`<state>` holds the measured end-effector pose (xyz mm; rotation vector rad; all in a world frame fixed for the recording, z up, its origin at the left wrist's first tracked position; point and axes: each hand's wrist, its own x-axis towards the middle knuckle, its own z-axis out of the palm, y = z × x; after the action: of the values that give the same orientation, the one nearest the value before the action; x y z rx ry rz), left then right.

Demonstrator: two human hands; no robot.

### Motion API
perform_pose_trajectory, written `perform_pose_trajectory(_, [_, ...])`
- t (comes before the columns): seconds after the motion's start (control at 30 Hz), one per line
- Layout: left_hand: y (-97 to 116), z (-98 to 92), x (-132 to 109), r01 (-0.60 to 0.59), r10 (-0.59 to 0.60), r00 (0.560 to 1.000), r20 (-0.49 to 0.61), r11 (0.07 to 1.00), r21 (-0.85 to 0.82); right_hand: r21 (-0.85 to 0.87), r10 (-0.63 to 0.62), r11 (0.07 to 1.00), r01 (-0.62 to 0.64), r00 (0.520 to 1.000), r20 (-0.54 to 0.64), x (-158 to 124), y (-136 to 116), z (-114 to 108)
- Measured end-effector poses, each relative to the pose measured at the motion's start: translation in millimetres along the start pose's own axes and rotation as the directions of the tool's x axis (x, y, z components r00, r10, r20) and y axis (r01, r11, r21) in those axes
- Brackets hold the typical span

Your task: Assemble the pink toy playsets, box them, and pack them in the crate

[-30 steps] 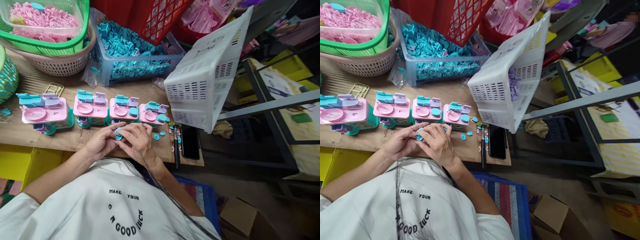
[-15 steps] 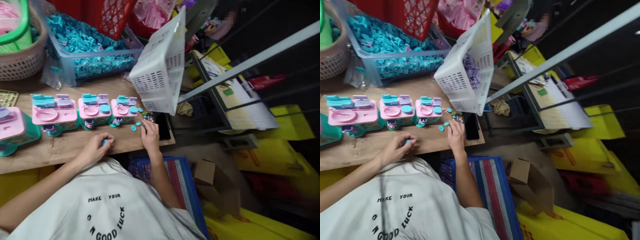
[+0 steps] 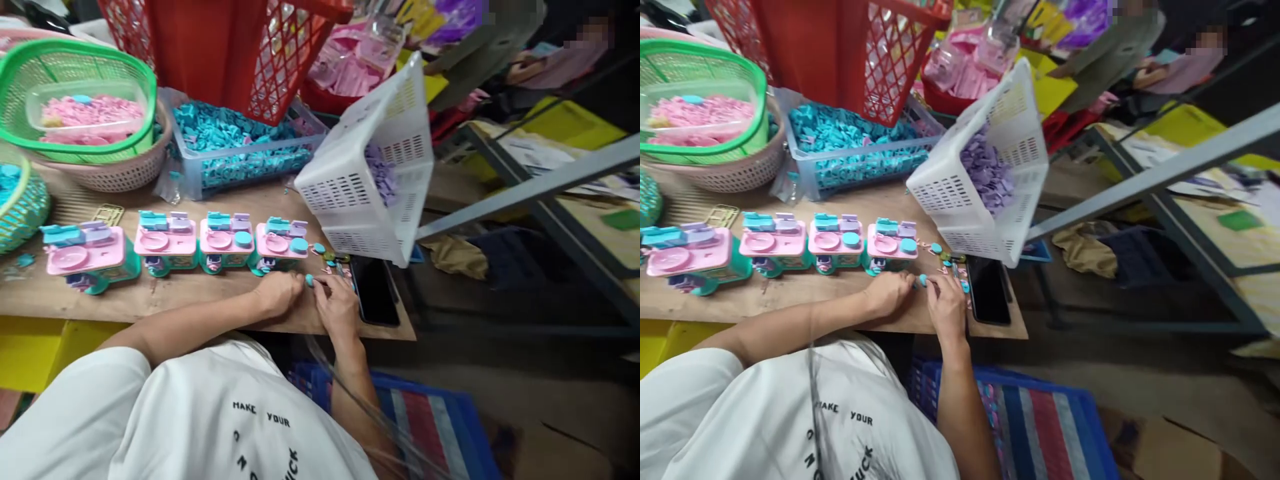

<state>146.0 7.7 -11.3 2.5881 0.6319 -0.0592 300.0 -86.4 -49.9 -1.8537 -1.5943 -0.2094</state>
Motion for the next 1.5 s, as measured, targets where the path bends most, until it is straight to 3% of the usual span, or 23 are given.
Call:
perform_pose_trajectory(0.1, [-10,-5.4,-33,-0.008,0.01,1.0,0.026,0.998,-0.07,0.064,-0.03,0.997,0.039,0.991,-0.133,15,-40,-15])
perform_pose_trajectory(0.17, [-27,-11.2,-63,-0.016,0.018,1.0,0.004,0.953,-0.303,0.141,-0.117,0.981,0.136,0.984,-0.133,31,-83,-20])
perform_pose_trajectory(0.23, [-49,-18.2,-94,-0.026,-0.024,0.997,-0.068,0.758,-0.652,0.2,-0.29,0.934,0.297,0.955,-0.064,50,-129,-14])
perform_pose_trajectory(0.3, [-72,-25.1,-123,-0.011,-0.134,0.987,-0.085,0.476,-0.879,0.176,-0.432,0.889,0.423,0.902,0.01,68,-170,4])
perform_pose_trajectory(0.37, [-88,-29.9,-146,0.027,-0.241,0.97,-0.036,0.253,-0.967,0.114,-0.51,0.858,0.501,0.856,0.081,83,-198,28])
perform_pose_trajectory(0.43, [-97,-31.0,-164,0.041,-0.321,0.947,0.005,0.104,-0.994,0.061,-0.536,0.844,0.533,0.83,0.157,94,-213,50])
perform_pose_trajectory(0.53, [-100,-26.1,-176,0.02,-0.396,0.917,0.038,-0.05,-0.999,0.023,-0.53,0.84,0.541,0.813,0.239,103,-219,68])
perform_pose_trajectory(0.67, [-102,-17.1,-170,0.014,-0.472,0.876,0.101,-0.184,-0.983,0.028,-0.532,0.839,0.543,0.811,0.243,106,-215,74])
perform_pose_trajectory(0.87, [-103,-14.0,-151,-0.05,-0.57,0.812,0.125,-0.28,-0.959,0.028,-0.496,0.862,0.506,0.831,0.254,102,-216,70])
perform_pose_trajectory(1.03, [-102,-12.4,-149,-0.123,-0.637,0.759,0.136,-0.346,-0.93,0.026,-0.507,0.842,0.54,0.773,0.381,110,-225,64])
perform_pose_trajectory(1.1, [-101,-13.7,-151,-0.155,-0.621,0.766,0.167,-0.431,-0.889,0.025,-0.504,0.843,0.537,0.773,0.386,112,-226,65])
perform_pose_trajectory(1.2, [-99,-18.0,-156,-0.145,-0.551,0.803,0.228,-0.551,-0.822,0.034,-0.495,0.859,0.511,0.811,0.312,106,-220,65])
perform_pose_trajectory(1.3, [-95,-21.7,-161,-0.196,-0.525,0.826,0.206,-0.609,-0.768,0.085,-0.508,0.861,0.502,0.833,0.218,85,-209,58])
perform_pose_trajectory(1.43, [-92,-23.9,-165,-0.146,-0.453,0.867,0.207,-0.63,-0.763,0.216,-0.637,0.77,0.6,0.716,0.284,52,-194,50])
perform_pose_trajectory(1.5, [-92,-24.4,-164,-0.113,-0.428,0.878,0.213,-0.619,-0.777,0.223,-0.635,0.772,0.595,0.71,0.305,42,-188,52])
